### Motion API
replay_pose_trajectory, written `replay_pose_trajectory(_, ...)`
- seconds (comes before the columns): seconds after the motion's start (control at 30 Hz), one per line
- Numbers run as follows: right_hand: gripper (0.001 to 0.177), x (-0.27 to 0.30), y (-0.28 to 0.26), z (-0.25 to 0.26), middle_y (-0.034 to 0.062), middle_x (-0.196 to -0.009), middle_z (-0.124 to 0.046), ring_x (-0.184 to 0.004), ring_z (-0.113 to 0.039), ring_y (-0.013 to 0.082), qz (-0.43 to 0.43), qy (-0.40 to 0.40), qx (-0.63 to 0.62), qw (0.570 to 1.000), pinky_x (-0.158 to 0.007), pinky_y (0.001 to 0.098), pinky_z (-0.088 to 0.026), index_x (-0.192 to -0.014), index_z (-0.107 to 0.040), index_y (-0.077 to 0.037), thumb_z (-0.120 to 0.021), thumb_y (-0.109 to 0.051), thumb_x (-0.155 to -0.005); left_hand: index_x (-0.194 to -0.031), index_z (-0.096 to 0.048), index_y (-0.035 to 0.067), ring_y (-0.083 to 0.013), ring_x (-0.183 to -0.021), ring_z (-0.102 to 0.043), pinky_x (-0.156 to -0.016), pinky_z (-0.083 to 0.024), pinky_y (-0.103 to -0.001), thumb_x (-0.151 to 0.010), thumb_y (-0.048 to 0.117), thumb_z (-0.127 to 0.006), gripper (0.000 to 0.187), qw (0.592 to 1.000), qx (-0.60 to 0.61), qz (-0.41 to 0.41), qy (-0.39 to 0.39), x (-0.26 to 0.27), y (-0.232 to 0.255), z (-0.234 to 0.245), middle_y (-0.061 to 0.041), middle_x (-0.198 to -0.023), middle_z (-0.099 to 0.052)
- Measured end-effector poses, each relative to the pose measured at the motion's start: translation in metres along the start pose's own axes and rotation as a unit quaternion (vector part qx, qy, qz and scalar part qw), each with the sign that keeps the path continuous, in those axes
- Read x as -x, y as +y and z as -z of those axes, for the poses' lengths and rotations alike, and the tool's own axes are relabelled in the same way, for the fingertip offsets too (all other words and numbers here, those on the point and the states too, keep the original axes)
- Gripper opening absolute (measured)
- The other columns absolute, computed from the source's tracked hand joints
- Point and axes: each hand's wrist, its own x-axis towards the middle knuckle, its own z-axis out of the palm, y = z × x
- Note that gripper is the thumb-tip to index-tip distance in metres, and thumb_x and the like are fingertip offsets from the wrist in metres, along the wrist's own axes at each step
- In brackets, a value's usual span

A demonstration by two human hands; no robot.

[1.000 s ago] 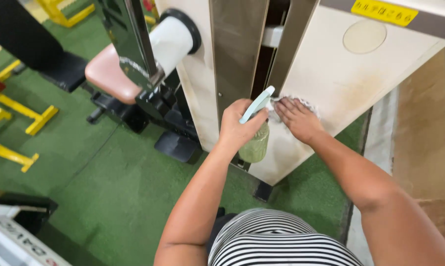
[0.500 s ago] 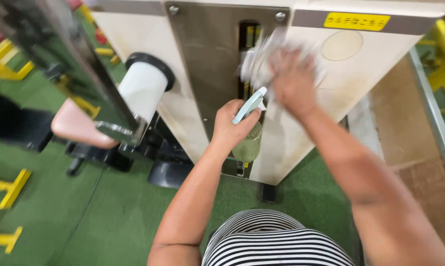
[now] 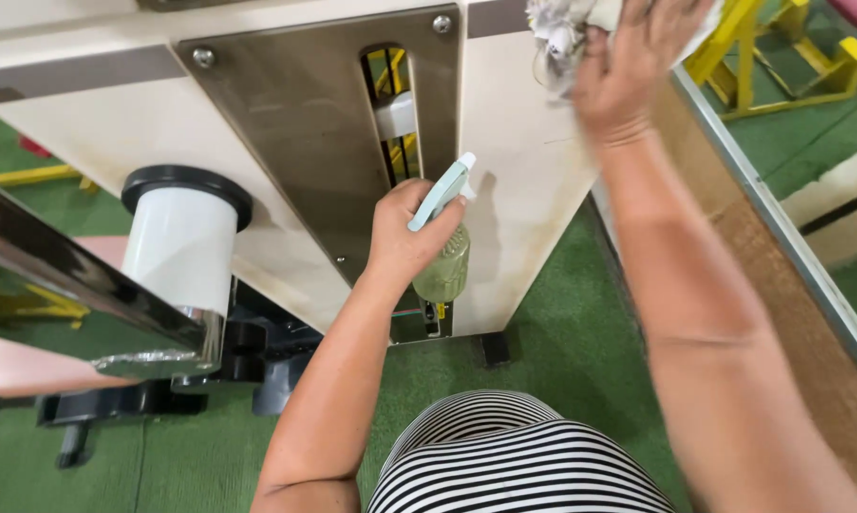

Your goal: Wiping down and sanitizing gym machines and benches with a spray bottle and cloth.

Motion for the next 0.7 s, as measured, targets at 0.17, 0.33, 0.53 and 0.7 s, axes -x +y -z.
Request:
replay_pose_trajectory(0.17,0.065,-0.015,-0.109,0.046,0.0184,-0.166,-0.032,-0.16,-0.016,0.0405,0.058,0.043,-0.15,0.986,-0.133,0.0599,-0.005,-0.163,-0.042,-0.011,-0.063,-0.029,-0.104,-0.072,-0.063,0.001,-0.0188,-0.067,-0.057,-0.064,-0.047,-0.034,-0.085,0.023,-0.077,0.029,1.0,-0.015,0.003,-0.012,-0.008,-0.01,-0.001,-0.007,-0.07,-0.058)
replay_pose_trajectory(0.33,0.058,-0.046,-0.099,0.086,0.0142,-0.151,-0.05,-0.149,-0.04,0.0375,0.113,-0.001,-0.158,0.981,-0.126,0.062,-0.009,-0.151,-0.056,-0.011,-0.069,-0.018,-0.095,-0.072,-0.062,0.001,-0.0172,-0.065,-0.056,-0.062,-0.047,-0.034,-0.085,0.024,-0.078,0.031,1.0,-0.002,-0.005,-0.012,-0.016,-0.015,0.0,-0.007,-0.071,-0.057)
replay_pose_trajectory(0.53,0.058,-0.014,0.022,0.038,0.0218,-0.162,-0.042,-0.153,-0.028,0.0416,-0.002,0.102,-0.047,0.994,-0.128,0.0593,-0.011,-0.158,-0.047,-0.004,-0.06,-0.025,-0.105,-0.074,-0.063,0.001,-0.0161,-0.066,-0.057,-0.063,-0.048,-0.033,-0.085,0.023,-0.077,0.028,1.0,-0.001,0.004,-0.002,-0.016,-0.015,0.013,-0.006,-0.073,-0.058)
replay_pose_trajectory(0.7,0.064,0.019,-0.02,0.027,0.0242,-0.169,-0.026,-0.161,-0.017,0.0453,-0.156,0.123,-0.1,0.975,-0.131,0.0517,-0.01,-0.163,-0.03,-0.001,-0.058,-0.037,-0.118,-0.075,-0.063,0.001,-0.0153,-0.066,-0.055,-0.062,-0.046,-0.032,-0.087,0.024,-0.076,0.029,0.999,0.026,0.044,-0.019,-0.015,-0.009,0.003,-0.006,-0.072,-0.057)
